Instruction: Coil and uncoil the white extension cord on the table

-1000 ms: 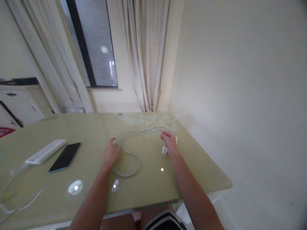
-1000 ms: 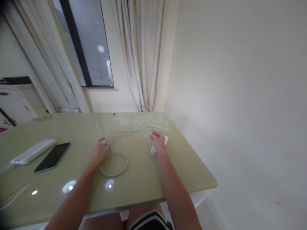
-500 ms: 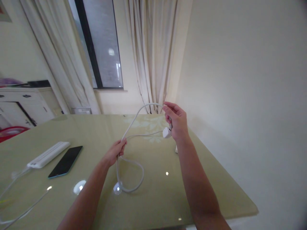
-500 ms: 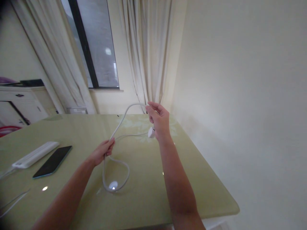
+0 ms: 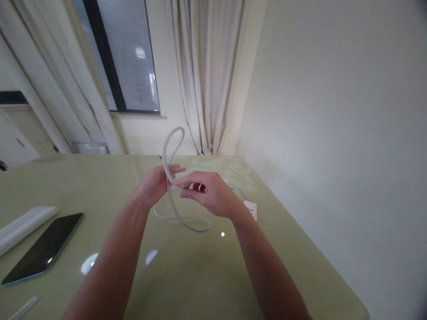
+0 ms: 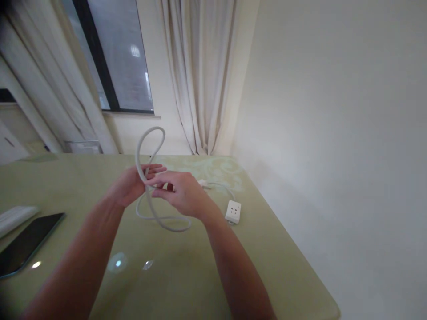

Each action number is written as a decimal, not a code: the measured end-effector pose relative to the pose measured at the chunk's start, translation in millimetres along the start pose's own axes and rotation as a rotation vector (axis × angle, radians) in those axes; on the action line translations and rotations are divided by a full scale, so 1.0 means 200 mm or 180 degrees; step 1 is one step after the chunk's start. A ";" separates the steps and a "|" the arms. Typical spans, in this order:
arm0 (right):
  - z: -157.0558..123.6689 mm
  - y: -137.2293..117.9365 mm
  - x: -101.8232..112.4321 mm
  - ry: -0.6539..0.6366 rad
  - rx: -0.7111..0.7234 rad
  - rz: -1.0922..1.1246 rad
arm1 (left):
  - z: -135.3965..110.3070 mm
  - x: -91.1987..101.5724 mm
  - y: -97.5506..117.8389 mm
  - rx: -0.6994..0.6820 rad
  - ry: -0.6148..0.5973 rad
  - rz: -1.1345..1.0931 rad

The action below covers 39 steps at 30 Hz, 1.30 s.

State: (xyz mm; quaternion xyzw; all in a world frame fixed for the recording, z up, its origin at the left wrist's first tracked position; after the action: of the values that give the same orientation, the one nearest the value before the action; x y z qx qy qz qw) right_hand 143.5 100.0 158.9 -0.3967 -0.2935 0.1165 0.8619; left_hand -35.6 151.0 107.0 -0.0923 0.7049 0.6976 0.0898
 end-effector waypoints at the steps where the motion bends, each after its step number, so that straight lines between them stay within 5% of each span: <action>1: 0.00 0.01 -0.01 -0.0065 -0.0025 -0.0158 | 0.00 0.00 -0.01 0.0001 0.0045 0.0065; 10: 0.02 0.09 -0.04 -0.0153 -0.0199 -0.0502 | -0.05 -0.01 -0.02 -0.0545 -0.0077 0.1095; 13: 0.02 0.09 0.00 0.0392 -0.0210 -0.0510 | -0.05 0.00 -0.01 -0.0568 -0.0010 0.1847; 17: 0.01 0.13 0.14 0.1701 -0.0245 -0.0629 | -0.04 -0.03 0.00 -0.0859 0.0071 0.2464; 24: -0.11 0.20 0.50 0.3348 0.0028 0.0406 | 0.05 0.06 -0.07 -0.0776 0.0920 0.1296; 29: -0.18 0.14 0.59 0.4269 0.0485 0.1025 | 0.06 0.19 -0.05 -0.0709 0.1002 0.1086; 33: -0.22 0.13 0.59 0.4716 0.0663 0.1399 | 0.05 0.19 -0.03 -0.1259 0.0970 0.2197; 36: -0.24 0.13 0.60 0.4789 0.0690 0.1477 | 0.08 0.18 -0.09 -0.1002 0.1074 0.2949; 39: -0.24 0.16 0.63 0.4723 0.0667 0.1509 | 0.10 0.17 -0.14 -0.0458 0.0841 0.2101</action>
State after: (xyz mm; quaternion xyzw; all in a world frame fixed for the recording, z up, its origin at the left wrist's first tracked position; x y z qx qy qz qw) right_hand 274.0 145.2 162.7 -0.3395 0.4638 0.0290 0.8178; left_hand -60.8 170.9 71.3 0.0448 0.6514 0.7188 -0.2389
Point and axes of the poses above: each hand's wrist, its own z-axis towards the middle knuckle, its own x-axis out of the back of the hand, y = z × x, the point moved 4 cm from there along z, towards the middle knuckle, and after that the axes turned 8 degrees about z, right-handed, at the moved point
